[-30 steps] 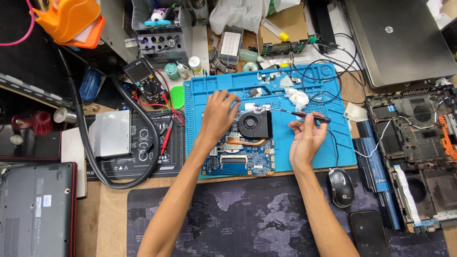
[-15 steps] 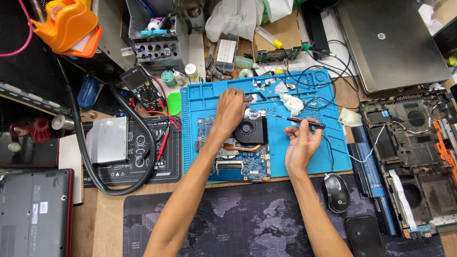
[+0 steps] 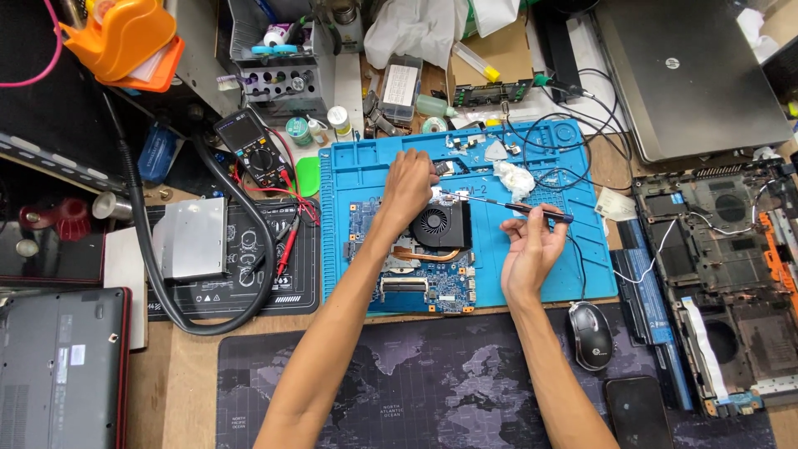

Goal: Applying thermal paste and installing a cooling fan onto a laptop motherboard

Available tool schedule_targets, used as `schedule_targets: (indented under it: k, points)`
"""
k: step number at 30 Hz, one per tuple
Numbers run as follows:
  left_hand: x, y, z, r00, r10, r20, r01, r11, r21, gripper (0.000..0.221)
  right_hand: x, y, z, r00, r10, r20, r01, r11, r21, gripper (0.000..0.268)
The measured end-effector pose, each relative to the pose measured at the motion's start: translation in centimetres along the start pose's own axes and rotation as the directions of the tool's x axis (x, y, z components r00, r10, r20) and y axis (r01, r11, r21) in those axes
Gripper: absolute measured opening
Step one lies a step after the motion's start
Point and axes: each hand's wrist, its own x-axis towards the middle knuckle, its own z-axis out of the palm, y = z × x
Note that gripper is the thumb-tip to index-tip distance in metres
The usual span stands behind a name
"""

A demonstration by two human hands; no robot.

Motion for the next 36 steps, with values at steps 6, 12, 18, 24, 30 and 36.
schedule_targets:
  k: [6,12,18,24,30,36]
  points:
    - [0.2,-0.4,0.1,0.999,0.036,0.018,-0.036,0.999,-0.033,0.003,0.0,0.0,-0.1,1.0,0.001,0.006,-0.001,1.0,-0.01,0.022]
    - [0.0,0.4,-0.8,0.999,0.047,0.028,-0.045,0.997,-0.059,0.003,0.2,0.4,-0.4,1.0,0.006,0.005,-0.006,1.0,-0.007,0.023]
    - [-1.3,0.2,-1.3,0.985,0.148,-0.089,-0.156,0.983,-0.101,0.007,0.3,0.2,-0.3,1.0,0.019,0.004,-0.019,1.0,0.005,0.025]
    - [-4.9,1.6,-4.2,0.985,0.122,-0.12,-0.151,0.948,-0.279,0.007,0.3,0.0,-0.3,0.999,0.045,0.004,-0.045,0.999,0.019,0.027]
    - [-6.0,1.7,-4.1,0.981,0.168,-0.094,-0.191,0.92,-0.343,0.014,-0.4,-1.4,0.8,0.997,0.072,0.026,-0.073,0.997,0.01,0.027]
    - [-6.1,3.0,-4.5,0.971,0.2,-0.129,-0.236,0.879,-0.415,0.02,0.0,-0.5,0.0,0.996,0.079,0.033,-0.079,0.997,0.015,0.027]
